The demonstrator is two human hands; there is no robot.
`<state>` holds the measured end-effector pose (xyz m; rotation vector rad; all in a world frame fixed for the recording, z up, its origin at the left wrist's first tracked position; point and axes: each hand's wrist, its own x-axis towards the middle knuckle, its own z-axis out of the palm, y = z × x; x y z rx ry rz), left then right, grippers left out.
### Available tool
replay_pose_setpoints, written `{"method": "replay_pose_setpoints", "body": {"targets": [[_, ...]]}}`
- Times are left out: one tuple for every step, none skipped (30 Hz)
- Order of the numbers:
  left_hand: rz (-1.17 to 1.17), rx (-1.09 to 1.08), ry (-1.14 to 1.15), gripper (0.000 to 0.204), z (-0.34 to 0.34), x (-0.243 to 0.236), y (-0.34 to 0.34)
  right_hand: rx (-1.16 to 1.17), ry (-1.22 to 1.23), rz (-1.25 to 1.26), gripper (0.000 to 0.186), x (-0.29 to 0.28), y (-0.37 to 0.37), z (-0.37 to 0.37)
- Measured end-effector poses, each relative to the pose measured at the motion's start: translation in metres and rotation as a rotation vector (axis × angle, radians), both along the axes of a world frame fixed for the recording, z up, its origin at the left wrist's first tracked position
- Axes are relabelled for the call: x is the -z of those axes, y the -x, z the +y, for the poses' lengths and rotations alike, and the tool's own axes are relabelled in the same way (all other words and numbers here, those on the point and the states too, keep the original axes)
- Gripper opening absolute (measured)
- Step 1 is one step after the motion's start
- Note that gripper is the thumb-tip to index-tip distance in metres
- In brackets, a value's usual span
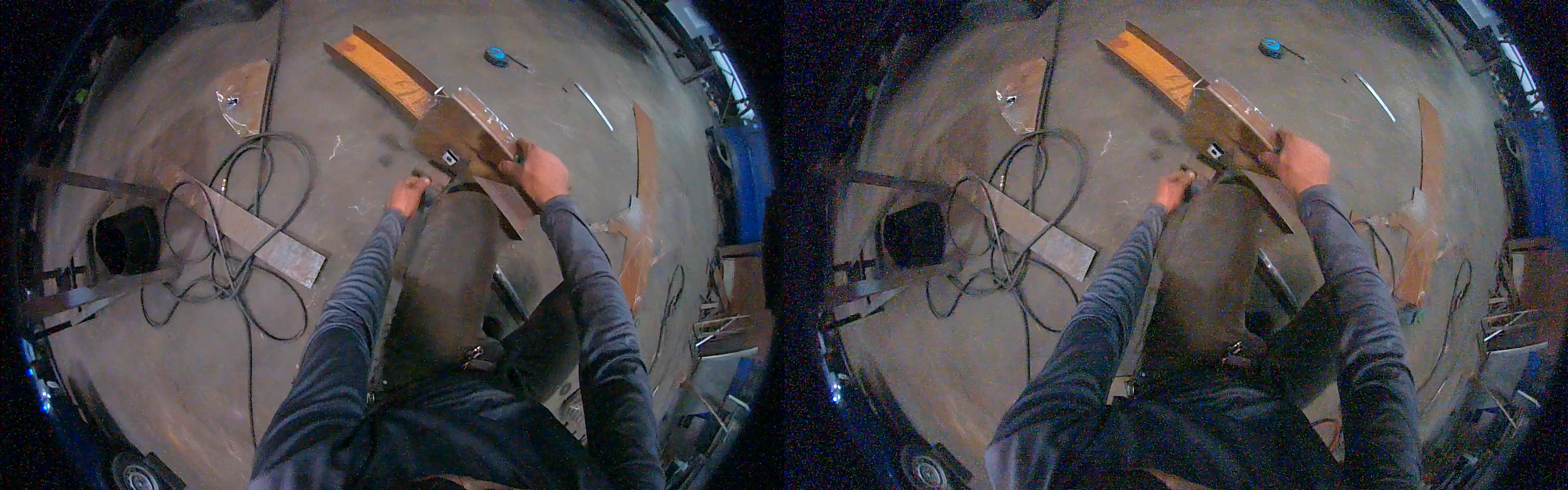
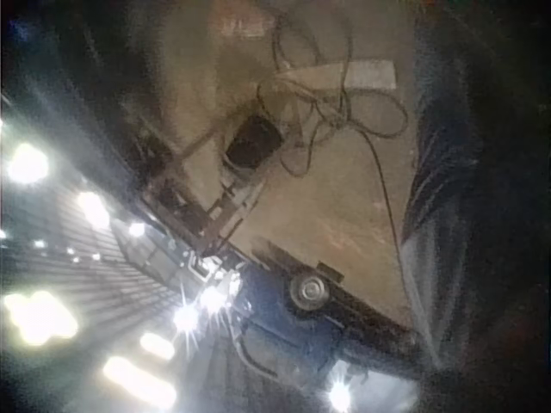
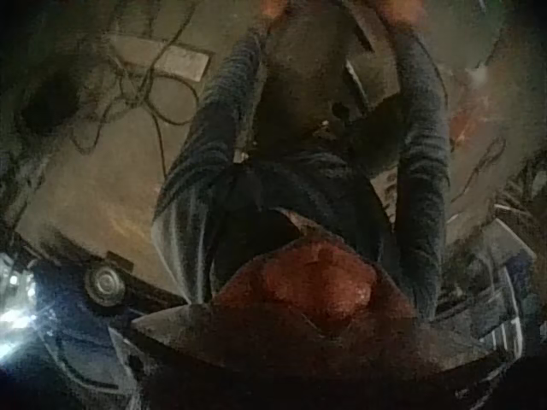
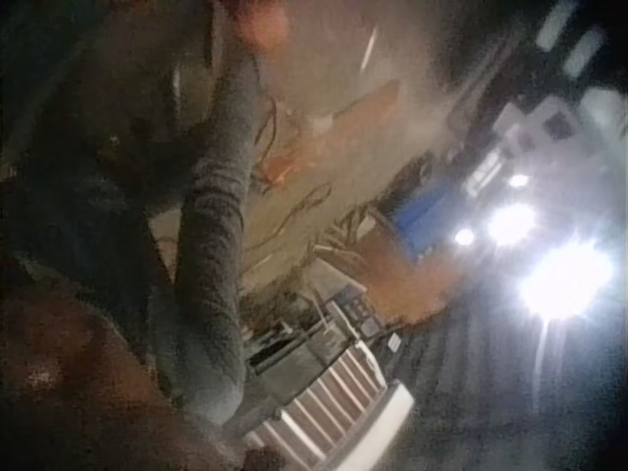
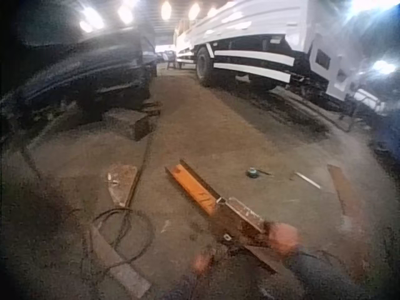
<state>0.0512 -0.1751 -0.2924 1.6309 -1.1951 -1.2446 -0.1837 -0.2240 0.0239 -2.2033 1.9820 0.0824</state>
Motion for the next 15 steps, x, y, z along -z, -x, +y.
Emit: {"method": "replay_pose_setpoints", "body": {"targets": [[-0.141,0.019,-0.029,0.048,-0.003,-0.019,0.014,0.007,0.021,0.001,0.043,0.004,0.007,0.002],[-0.280,0.048,-0.054,0.045,-0.010,-0.052,0.031,0.024,0.041,0.006,0.043,0.009,0.018,0.004],[-0.435,0.057,-0.075,0.042,-0.012,-0.074,0.035,0.038,0.033,0.013,0.043,0.008,0.020,0.006],[-0.499,0.024,-0.002,0.038,-0.009,-0.077,0.030,0.040,0.029,0.012,0.042,0.003,0.015,0.004],[-0.562,-0.006,0.071,0.035,-0.004,-0.079,0.026,0.045,0.024,0.013,0.042,-0.002,0.011,0.003],[-0.622,-0.032,0.137,0.031,0.004,-0.077,0.023,0.049,0.004,0.014,0.044,-0.005,0.007,0.002],[-0.676,0.006,0.119,0.029,0.008,-0.073,0.021,0.056,-0.015,0.017,0.047,-0.007,0.004,-0.001],[-0.727,0.046,0.101,0.027,0.011,-0.067,0.021,0.065,-0.035,0.022,0.049,-0.008,0.002,-0.003],[-0.781,0.080,0.084,0.026,0.012,-0.061,0.019,0.055,-0.028,0.010,0.048,-0.006,-0.001,-0.004],[-0.757,0.064,0.092,0.026,0.016,-0.051,0.018,0.045,-0.022,0.001,0.047,-0.007,-0.003,-0.004],[-0.734,0.048,0.099,0.027,0.019,-0.042,0.016,0.034,-0.016,-0.008,0.046,-0.007,-0.005,-0.003],[-0.708,0.038,0.113,0.028,0.019,-0.041,0.017,0.024,0.000,-0.001,0.044,-0.007,-0.005,-0.003],[-0.693,0.052,0.099,0.029,0.020,-0.040,0.017,0.013,0.015,0.006,0.042,-0.007,-0.005,-0.002],[-0.679,0.064,0.085,0.031,0.020,-0.039,0.017,0.001,0.031,0.012,0.040,-0.007,-0.005,-0.001],[-0.660,0.079,0.076,0.032,0.017,-0.044,0.020,0.004,0.043,0.027,0.040,-0.006,-0.001,-0.001]]}}
